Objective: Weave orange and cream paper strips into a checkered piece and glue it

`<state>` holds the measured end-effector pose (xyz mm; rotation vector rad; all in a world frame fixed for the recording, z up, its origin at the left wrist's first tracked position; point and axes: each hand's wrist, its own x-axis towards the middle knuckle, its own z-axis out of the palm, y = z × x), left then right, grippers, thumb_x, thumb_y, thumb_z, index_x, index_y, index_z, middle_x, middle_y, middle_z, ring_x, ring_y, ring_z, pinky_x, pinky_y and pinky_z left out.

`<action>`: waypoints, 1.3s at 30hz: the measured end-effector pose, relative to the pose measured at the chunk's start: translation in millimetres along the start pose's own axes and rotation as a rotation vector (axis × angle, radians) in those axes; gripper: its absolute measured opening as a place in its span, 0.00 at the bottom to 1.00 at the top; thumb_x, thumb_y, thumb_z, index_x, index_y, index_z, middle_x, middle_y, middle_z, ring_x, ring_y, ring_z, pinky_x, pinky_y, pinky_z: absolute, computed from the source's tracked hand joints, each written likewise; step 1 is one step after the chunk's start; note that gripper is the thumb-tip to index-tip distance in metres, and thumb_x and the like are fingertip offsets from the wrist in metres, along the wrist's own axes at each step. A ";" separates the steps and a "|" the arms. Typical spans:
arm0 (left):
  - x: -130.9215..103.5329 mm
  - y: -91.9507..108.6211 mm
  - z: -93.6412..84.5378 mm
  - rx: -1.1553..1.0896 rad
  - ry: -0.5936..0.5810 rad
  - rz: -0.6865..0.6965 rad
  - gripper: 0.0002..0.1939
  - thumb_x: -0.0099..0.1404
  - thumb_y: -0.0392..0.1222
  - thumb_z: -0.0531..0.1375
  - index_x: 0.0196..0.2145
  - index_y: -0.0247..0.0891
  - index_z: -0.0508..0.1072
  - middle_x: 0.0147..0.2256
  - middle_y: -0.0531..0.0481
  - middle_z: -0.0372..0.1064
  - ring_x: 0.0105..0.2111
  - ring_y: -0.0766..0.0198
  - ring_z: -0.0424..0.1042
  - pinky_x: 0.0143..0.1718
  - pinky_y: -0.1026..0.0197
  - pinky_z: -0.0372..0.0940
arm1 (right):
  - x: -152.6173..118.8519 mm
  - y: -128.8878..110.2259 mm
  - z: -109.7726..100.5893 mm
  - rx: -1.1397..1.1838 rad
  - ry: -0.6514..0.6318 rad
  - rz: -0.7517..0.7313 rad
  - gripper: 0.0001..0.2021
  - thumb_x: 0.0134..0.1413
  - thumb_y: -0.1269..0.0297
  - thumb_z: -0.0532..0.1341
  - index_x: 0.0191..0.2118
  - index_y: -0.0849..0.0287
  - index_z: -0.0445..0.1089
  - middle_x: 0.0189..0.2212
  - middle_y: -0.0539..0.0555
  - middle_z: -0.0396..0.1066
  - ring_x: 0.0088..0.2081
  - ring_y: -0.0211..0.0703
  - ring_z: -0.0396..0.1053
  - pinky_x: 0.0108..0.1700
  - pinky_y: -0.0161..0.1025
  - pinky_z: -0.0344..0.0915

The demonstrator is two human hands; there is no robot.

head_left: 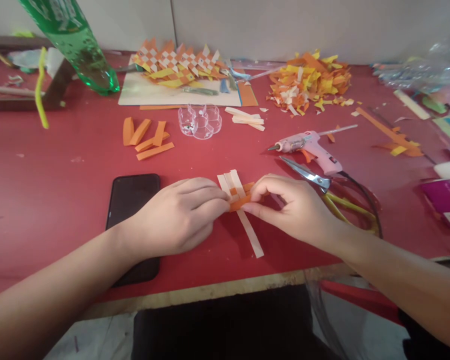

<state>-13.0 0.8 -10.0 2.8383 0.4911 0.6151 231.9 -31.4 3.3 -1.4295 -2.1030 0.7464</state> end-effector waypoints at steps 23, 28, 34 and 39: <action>0.6 -1.2 -2.0 0.044 -0.047 0.071 0.17 0.66 0.35 0.55 0.51 0.33 0.73 0.47 0.42 0.76 0.51 0.50 0.71 0.55 0.48 0.66 | -5.9 12.3 11.8 0.209 0.094 0.134 0.08 0.57 0.62 0.62 0.41 0.56 0.66 0.39 0.54 0.73 0.41 0.46 0.74 0.43 0.44 0.72; 2.7 -0.7 -3.7 0.054 -0.080 0.071 0.19 0.65 0.35 0.56 0.53 0.33 0.73 0.47 0.40 0.75 0.50 0.49 0.71 0.54 0.47 0.66 | -6.3 12.8 14.9 0.131 0.136 0.121 0.09 0.55 0.65 0.62 0.42 0.56 0.66 0.40 0.54 0.74 0.41 0.45 0.74 0.44 0.44 0.72; 3.3 -0.4 -3.3 0.080 -0.145 0.050 0.20 0.66 0.37 0.54 0.55 0.36 0.71 0.49 0.41 0.72 0.52 0.49 0.68 0.56 0.46 0.64 | -6.2 12.4 15.9 0.054 0.157 0.136 0.11 0.54 0.64 0.63 0.43 0.55 0.66 0.40 0.53 0.75 0.41 0.45 0.75 0.43 0.43 0.72; 3.7 -1.2 -2.0 0.089 -0.187 0.038 0.22 0.67 0.39 0.52 0.57 0.36 0.69 0.51 0.42 0.71 0.54 0.48 0.65 0.60 0.43 0.59 | -5.1 12.0 14.6 0.033 0.124 0.130 0.14 0.54 0.65 0.64 0.47 0.54 0.67 0.39 0.52 0.76 0.40 0.44 0.75 0.43 0.42 0.72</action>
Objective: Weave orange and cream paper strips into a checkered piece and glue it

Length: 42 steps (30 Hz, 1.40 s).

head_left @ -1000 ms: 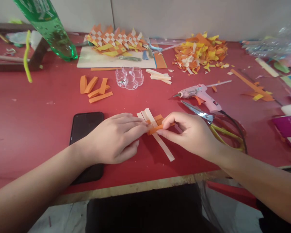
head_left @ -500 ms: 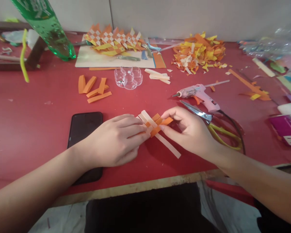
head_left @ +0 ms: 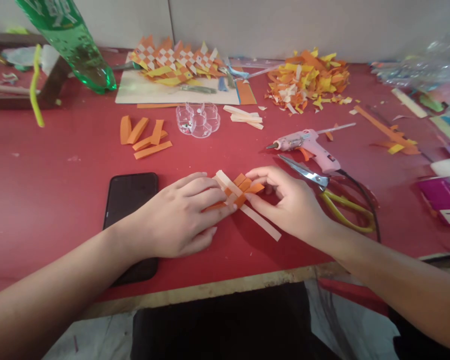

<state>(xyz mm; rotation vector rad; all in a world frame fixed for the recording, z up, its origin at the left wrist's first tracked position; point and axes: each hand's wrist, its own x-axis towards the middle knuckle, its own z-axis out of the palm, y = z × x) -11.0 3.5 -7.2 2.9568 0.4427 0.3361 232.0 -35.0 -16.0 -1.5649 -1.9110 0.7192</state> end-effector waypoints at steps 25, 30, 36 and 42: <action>-1.8 1.4 -2.3 -0.104 -0.086 -0.043 0.27 0.66 0.42 0.54 0.62 0.40 0.64 0.62 0.51 0.62 0.64 0.45 0.51 0.67 0.36 0.24 | 5.0 -5.9 -1.5 -0.047 -0.017 0.145 0.20 0.52 0.66 0.63 0.52 0.57 0.65 0.34 0.52 0.74 0.33 0.41 0.70 0.38 0.41 0.69; -1.2 1.0 -2.0 -0.115 -0.076 -0.046 0.27 0.65 0.42 0.54 0.62 0.39 0.64 0.62 0.51 0.63 0.64 0.45 0.52 0.67 0.36 0.26 | 3.7 -2.4 -2.2 -0.012 -0.023 0.132 0.20 0.53 0.66 0.62 0.53 0.57 0.64 0.33 0.51 0.73 0.33 0.41 0.70 0.38 0.41 0.69; -1.5 1.4 -1.6 -0.106 -0.074 -0.044 0.28 0.65 0.42 0.55 0.62 0.39 0.64 0.62 0.50 0.62 0.63 0.44 0.53 0.67 0.36 0.29 | 2.4 3.2 1.5 -0.066 0.067 0.015 0.21 0.51 0.68 0.63 0.52 0.59 0.64 0.36 0.53 0.70 0.34 0.41 0.69 0.38 0.41 0.70; -0.6 2.3 0.6 -0.116 -0.055 -0.033 0.26 0.65 0.43 0.55 0.59 0.36 0.67 0.60 0.46 0.66 0.61 0.46 0.57 0.67 0.38 0.33 | -1.1 4.4 0.9 -0.416 0.179 -0.441 0.04 0.54 0.73 0.61 0.34 0.59 0.72 0.36 0.57 0.70 0.38 0.46 0.68 0.42 0.45 0.70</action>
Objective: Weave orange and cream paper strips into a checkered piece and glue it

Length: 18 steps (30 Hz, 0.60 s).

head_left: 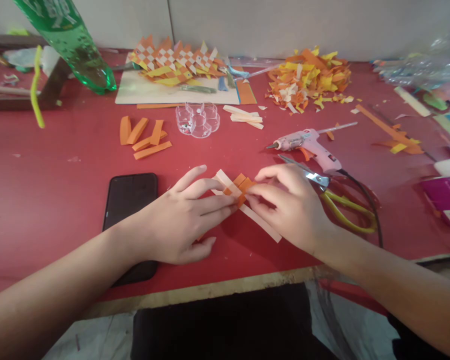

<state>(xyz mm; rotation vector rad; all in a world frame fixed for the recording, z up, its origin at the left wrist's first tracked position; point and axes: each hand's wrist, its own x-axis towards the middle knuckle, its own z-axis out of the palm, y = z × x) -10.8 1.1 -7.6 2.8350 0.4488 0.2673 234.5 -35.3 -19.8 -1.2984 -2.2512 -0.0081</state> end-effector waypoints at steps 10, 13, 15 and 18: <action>0.2 1.0 -1.1 -0.014 -0.017 0.005 0.29 0.63 0.42 0.56 0.62 0.35 0.63 0.62 0.47 0.62 0.61 0.46 0.56 0.67 0.38 0.33 | -7.6 11.0 -8.5 -0.003 -0.119 -0.223 0.14 0.61 0.76 0.55 0.42 0.62 0.77 0.37 0.59 0.76 0.41 0.48 0.69 0.43 0.47 0.69; 0.8 1.4 -0.9 -0.021 -0.025 -0.008 0.29 0.63 0.43 0.56 0.62 0.36 0.64 0.62 0.47 0.63 0.61 0.46 0.56 0.68 0.38 0.32 | -8.4 8.4 -10.2 -0.067 -0.130 -0.239 0.09 0.59 0.72 0.60 0.41 0.60 0.77 0.36 0.57 0.75 0.41 0.49 0.69 0.44 0.48 0.67; 1.4 2.0 -0.8 -0.024 -0.033 -0.018 0.29 0.64 0.43 0.55 0.62 0.36 0.64 0.62 0.48 0.62 0.62 0.46 0.55 0.68 0.38 0.31 | -8.9 6.2 -9.7 -0.123 -0.134 -0.254 0.07 0.57 0.71 0.62 0.40 0.59 0.77 0.36 0.56 0.75 0.41 0.49 0.69 0.46 0.49 0.66; 2.2 3.1 -1.0 -0.018 -0.039 -0.034 0.28 0.64 0.44 0.55 0.61 0.36 0.64 0.63 0.47 0.61 0.61 0.46 0.55 0.67 0.37 0.32 | -8.9 5.3 -8.4 -0.141 -0.123 -0.289 0.07 0.56 0.72 0.63 0.40 0.60 0.77 0.36 0.56 0.75 0.41 0.49 0.69 0.47 0.49 0.65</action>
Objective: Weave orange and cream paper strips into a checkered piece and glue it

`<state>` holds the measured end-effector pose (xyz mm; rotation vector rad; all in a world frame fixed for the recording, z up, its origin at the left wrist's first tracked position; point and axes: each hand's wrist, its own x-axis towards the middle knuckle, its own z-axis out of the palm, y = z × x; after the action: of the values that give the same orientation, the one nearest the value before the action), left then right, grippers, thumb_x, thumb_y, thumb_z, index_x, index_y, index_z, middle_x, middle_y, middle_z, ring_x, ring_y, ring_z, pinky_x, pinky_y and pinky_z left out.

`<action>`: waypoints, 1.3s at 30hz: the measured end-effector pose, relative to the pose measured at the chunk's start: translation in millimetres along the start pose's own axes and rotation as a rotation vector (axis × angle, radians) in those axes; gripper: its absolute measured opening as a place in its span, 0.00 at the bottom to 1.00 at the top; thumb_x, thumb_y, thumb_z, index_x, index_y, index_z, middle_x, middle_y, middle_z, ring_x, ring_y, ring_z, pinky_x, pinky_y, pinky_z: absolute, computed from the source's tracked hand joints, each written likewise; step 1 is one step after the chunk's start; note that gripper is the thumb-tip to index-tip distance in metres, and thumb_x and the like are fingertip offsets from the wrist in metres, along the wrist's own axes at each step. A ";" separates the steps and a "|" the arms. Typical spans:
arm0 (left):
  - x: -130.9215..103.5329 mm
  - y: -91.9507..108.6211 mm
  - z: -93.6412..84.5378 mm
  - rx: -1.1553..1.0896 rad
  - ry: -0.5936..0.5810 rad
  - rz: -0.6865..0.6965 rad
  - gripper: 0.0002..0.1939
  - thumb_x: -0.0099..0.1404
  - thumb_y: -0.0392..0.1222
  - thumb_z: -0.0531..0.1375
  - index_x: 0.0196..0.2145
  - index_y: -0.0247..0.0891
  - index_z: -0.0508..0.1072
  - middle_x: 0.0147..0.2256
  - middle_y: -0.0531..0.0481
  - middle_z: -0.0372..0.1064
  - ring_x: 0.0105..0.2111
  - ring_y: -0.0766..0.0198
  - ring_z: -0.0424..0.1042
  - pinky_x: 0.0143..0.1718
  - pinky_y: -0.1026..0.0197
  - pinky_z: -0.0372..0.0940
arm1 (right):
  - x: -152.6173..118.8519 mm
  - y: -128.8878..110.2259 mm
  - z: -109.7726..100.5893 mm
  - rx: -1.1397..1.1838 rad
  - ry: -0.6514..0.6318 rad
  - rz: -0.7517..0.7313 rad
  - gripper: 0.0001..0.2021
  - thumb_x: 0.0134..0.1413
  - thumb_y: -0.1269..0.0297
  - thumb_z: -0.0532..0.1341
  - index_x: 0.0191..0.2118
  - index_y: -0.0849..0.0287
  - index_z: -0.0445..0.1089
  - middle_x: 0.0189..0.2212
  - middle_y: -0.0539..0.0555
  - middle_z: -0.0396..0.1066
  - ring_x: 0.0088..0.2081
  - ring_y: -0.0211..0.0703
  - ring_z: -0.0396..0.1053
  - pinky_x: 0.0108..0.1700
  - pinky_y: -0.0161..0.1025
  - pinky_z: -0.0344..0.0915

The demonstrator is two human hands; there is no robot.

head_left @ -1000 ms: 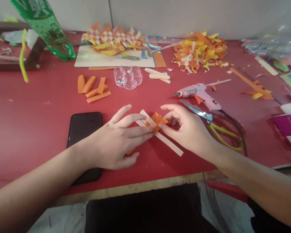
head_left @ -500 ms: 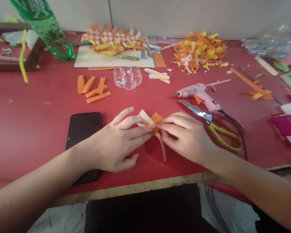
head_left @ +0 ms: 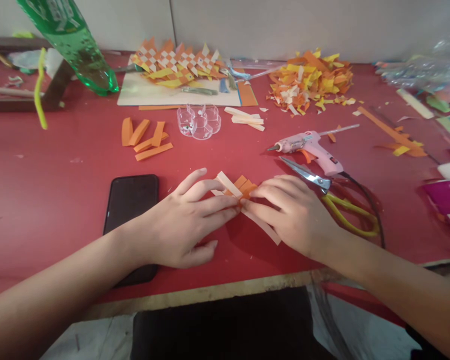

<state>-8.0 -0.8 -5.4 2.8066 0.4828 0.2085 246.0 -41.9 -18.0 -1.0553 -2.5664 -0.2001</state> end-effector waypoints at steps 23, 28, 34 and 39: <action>-1.3 1.0 0.9 0.037 0.101 0.003 0.21 0.64 0.37 0.53 0.54 0.35 0.71 0.55 0.44 0.70 0.56 0.46 0.61 0.65 0.36 0.40 | 3.8 5.7 -13.0 0.297 -0.058 0.356 0.10 0.62 0.72 0.53 0.42 0.57 0.71 0.39 0.55 0.70 0.41 0.43 0.69 0.45 0.43 0.66; 3.1 16.1 -7.9 -0.022 0.032 -0.085 0.22 0.61 0.40 0.55 0.52 0.33 0.72 0.49 0.41 0.71 0.52 0.46 0.62 0.63 0.35 0.42 | 7.1 -9.6 -13.5 0.184 -0.118 0.472 0.15 0.54 0.49 0.63 0.30 0.57 0.68 0.33 0.56 0.67 0.38 0.49 0.65 0.43 0.51 0.66; 14.5 15.4 -8.1 -0.160 0.267 -0.333 0.24 0.63 0.39 0.56 0.57 0.33 0.64 0.54 0.34 0.65 0.55 0.45 0.62 0.57 0.38 0.57 | 22.3 -8.8 -12.3 0.509 -0.178 0.525 0.06 0.58 0.63 0.61 0.31 0.56 0.69 0.35 0.54 0.69 0.39 0.45 0.69 0.42 0.49 0.73; 21.1 -10.7 -15.6 -0.841 0.443 -0.768 0.50 0.52 0.52 0.70 0.64 0.37 0.51 0.53 0.31 0.68 0.51 0.44 0.71 0.45 0.44 0.69 | 46.7 -0.5 -33.6 0.742 -0.137 0.517 0.04 0.57 0.62 0.61 0.32 0.53 0.71 0.38 0.52 0.70 0.39 0.41 0.72 0.38 0.38 0.76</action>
<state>5.5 20.1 8.1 1.6144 1.1868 0.6700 224.1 -20.6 30.7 -1.3649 -2.0630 0.9005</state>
